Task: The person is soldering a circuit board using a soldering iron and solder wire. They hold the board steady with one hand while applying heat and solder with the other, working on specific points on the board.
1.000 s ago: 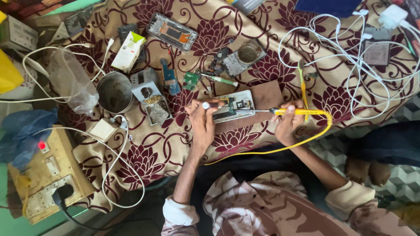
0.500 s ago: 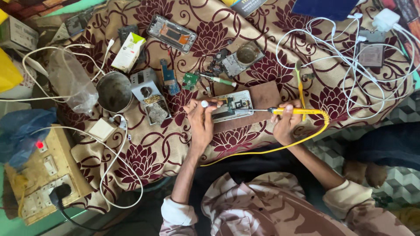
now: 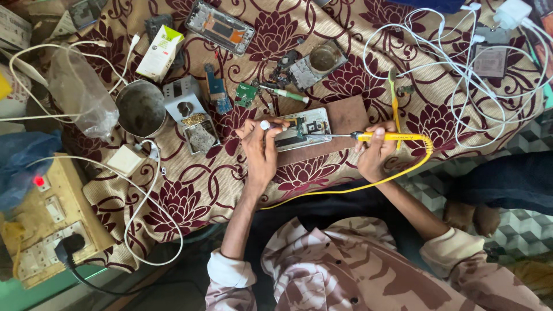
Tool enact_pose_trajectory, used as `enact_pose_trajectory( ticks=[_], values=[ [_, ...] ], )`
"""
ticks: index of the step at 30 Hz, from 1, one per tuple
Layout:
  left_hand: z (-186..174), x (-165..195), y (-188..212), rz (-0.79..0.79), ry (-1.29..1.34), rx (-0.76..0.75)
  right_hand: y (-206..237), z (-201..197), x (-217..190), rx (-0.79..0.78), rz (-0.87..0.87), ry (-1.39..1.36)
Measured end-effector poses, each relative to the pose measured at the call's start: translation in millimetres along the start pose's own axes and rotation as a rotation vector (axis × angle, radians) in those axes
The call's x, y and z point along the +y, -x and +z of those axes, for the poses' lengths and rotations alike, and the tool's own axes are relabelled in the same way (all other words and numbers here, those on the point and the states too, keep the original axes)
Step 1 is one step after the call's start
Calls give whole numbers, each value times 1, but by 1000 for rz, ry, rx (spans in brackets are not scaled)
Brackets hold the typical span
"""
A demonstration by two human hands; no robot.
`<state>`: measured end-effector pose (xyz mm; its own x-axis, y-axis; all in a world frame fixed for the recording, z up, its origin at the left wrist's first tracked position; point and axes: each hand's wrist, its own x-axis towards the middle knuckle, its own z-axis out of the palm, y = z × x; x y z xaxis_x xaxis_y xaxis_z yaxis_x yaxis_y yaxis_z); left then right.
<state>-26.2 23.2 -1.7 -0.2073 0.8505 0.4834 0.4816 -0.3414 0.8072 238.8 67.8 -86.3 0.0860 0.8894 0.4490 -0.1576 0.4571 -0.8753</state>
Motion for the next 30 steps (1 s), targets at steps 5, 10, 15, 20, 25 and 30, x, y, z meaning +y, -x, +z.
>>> enact_pose_trajectory(
  ticks=[5,10,15,20,25,30],
  values=[
    [-2,6,-3,21,-13,3,0,0,-3,-11,-19,70],
    [-7,5,-2,4,-1,-10,5,-2,-3,-21,-33,150],
    [-9,-6,3,-9,116,-28,6,-1,-3,-41,-55,153],
    [-10,-17,8,7,10,-16,0,4,-19,-122,-205,406],
    [-14,-15,9,-70,229,-60,-15,22,-51,-255,-301,573],
    [-23,-5,7,39,28,-26,-25,51,-92,-369,-480,800]
  ],
)
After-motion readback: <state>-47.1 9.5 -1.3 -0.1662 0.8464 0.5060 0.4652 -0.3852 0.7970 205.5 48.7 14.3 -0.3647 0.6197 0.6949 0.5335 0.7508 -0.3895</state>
